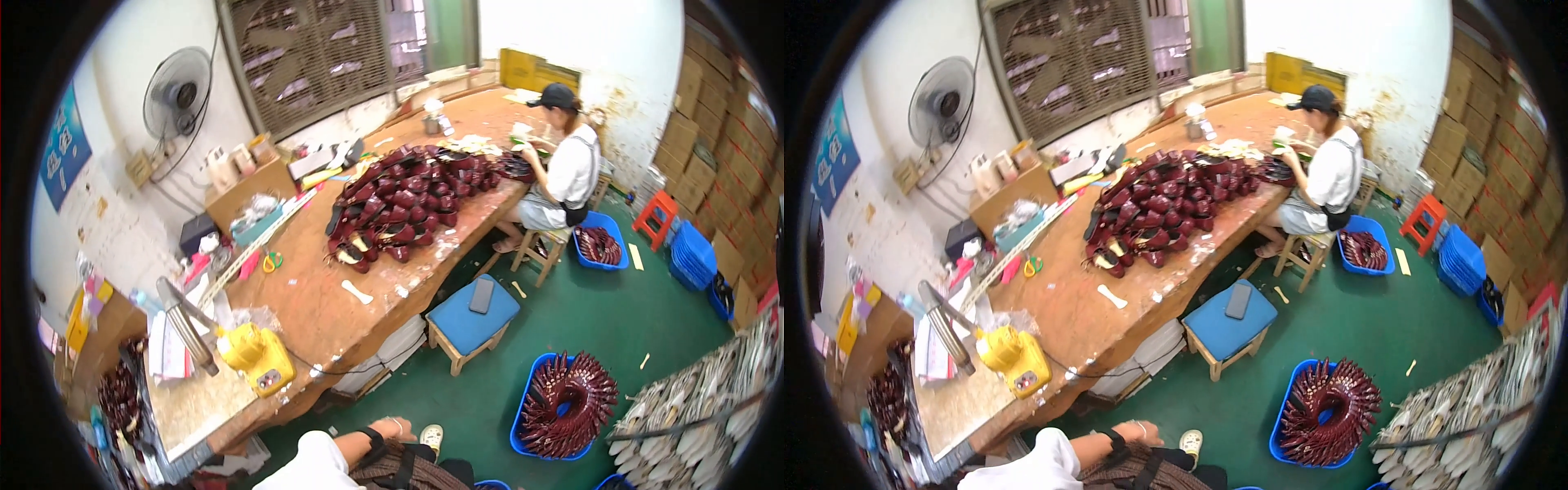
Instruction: Arrange and heat-shrink shoe uppers on a manufacturing line.
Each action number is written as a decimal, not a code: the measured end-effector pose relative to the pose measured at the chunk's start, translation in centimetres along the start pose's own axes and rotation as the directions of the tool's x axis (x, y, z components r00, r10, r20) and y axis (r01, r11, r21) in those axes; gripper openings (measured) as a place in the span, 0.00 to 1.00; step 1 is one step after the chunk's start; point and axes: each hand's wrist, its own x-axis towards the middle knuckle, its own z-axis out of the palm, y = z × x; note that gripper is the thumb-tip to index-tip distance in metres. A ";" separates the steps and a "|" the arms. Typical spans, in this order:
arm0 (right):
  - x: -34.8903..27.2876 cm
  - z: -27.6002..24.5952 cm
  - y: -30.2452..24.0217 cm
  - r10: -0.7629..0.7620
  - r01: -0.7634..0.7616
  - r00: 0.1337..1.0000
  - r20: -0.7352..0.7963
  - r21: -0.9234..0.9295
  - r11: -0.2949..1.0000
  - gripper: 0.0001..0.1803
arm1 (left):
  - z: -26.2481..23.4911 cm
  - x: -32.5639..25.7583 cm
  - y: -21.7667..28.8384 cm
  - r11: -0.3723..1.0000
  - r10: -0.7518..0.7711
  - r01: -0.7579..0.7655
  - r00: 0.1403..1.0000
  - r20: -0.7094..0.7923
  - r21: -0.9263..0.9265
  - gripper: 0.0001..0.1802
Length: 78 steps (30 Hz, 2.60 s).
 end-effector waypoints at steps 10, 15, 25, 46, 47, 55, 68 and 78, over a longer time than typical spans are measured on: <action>10.7 1.1 -46.6 -0.278 0.199 0.888 0.365 0.239 0.950 0.09 | -0.1 -3.7 -8.8 0.779 -0.412 0.181 0.869 -0.273 -0.600 0.26; 14.5 4.7 -53.4 -0.458 0.576 0.735 0.501 -0.103 0.811 0.11 | 3.8 -2.4 -9.1 0.591 -0.575 0.300 0.808 -0.130 -0.749 0.27; 17.3 13.7 -68.2 -0.314 0.722 0.570 0.759 -0.280 0.633 0.12 | 5.9 -2.3 -7.9 0.310 -0.643 0.242 0.765 -0.016 -0.919 0.27; 10.2 36.9 -97.7 -0.516 0.986 0.062 0.855 -0.134 -0.104 0.23 | -35.2 8.2 -27.0 0.798 -0.501 -0.015 0.541 -0.675 -0.603 0.43; 10.8 37.8 -98.5 -0.518 0.984 0.069 0.853 -0.142 -0.103 0.23 | -36.7 9.2 -27.2 0.800 -0.494 -0.021 0.543 -0.679 -0.600 0.43; 13.3 42.6 -102.4 -0.449 0.974 -0.018 0.893 -0.086 -0.211 0.31 | -38.1 12.1 -31.0 0.716 -0.679 0.174 0.395 -0.618 -0.676 0.15; 8.3 42.2 -108.9 -0.204 0.693 -0.260 0.944 0.329 0.642 0.11 | -32.2 8.5 -29.7 0.472 -0.879 0.200 0.188 -0.439 -0.859 0.39; -1.6 46.9 -105.1 -0.467 0.687 -0.631 0.619 0.726 0.033 0.04 | -29.8 7.7 -33.6 0.552 -0.748 -0.099 0.381 -0.544 -0.828 0.15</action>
